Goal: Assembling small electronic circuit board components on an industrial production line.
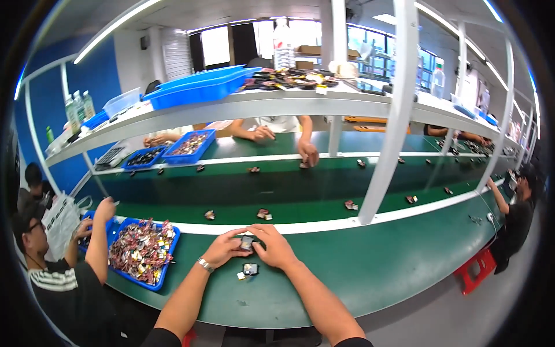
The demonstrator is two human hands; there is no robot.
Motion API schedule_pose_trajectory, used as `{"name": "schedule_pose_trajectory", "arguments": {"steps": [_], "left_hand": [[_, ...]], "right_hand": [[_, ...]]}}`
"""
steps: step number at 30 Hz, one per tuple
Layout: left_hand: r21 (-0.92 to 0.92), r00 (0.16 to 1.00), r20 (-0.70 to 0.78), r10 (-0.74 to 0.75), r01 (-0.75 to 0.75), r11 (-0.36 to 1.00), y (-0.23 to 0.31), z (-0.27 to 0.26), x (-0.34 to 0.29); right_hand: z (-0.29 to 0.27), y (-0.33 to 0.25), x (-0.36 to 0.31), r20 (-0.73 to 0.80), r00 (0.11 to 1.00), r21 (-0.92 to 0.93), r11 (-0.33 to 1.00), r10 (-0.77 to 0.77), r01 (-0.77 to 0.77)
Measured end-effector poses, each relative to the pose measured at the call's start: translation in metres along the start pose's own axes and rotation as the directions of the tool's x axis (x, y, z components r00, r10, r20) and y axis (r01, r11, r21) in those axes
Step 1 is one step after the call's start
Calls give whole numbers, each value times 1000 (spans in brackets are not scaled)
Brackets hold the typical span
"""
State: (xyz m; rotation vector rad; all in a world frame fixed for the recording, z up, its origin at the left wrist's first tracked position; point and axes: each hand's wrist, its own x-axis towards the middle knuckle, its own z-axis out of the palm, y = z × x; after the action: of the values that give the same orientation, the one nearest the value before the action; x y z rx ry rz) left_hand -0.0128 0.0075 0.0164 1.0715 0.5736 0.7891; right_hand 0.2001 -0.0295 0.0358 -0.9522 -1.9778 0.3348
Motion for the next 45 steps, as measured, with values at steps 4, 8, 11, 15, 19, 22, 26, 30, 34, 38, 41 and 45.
{"name": "schedule_pose_trajectory", "arguments": {"steps": [4, 8, 11, 15, 19, 22, 26, 30, 34, 38, 41, 45], "left_hand": [[25, 996, -77, 36, -34, 999, 2, 4, -7], [27, 996, -70, 55, -54, 998, -4, 1, -6], [81, 998, -42, 50, -47, 996, -5, 3, -5], [58, 998, -19, 59, -58, 997, -7, 2, -4], [81, 996, 34, 78, -80, 994, -6, 0, -6], [117, 994, 73, 85, -93, 989, -7, -2, -4], [136, 991, 90, 97, -109, 985, -7, -4, -3], [115, 998, 54, 46, -52, 992, -4, 3, -3], [142, 999, 23, 38, -41, 989, -4, 2, -6], [142, 998, 12, 61, -62, 988, -10, -1, -4], [99, 998, 8, 57, -58, 993, -10, -1, -3], [84, 999, 4, 49, -49, 995, -11, -4, -2]], "right_hand": [[12, -4, 4, 19, 1000, -38, 999, -17, 17], [8, -2, 4, 70, 997, -95, 995, -29, 36], [8, -3, 4, 108, 994, -117, 993, 18, -5], [14, 1, 4, 103, 994, -169, 984, -38, 56], [18, 3, 4, 92, 996, -123, 992, -8, 19], [17, 2, 3, 89, 996, -140, 990, 19, -6], [17, 0, 5, 96, 995, -129, 991, 41, -29], [13, 2, 2, 148, 985, -46, 996, 87, -81], [14, 0, 1, 168, 983, 43, 996, 70, -78], [16, 1, 1, 115, 991, 18, 998, 65, -68], [22, -2, -1, 38, 992, -6, 993, 121, -121], [29, 0, -1, -1, 997, -64, 995, 74, -74]]}}
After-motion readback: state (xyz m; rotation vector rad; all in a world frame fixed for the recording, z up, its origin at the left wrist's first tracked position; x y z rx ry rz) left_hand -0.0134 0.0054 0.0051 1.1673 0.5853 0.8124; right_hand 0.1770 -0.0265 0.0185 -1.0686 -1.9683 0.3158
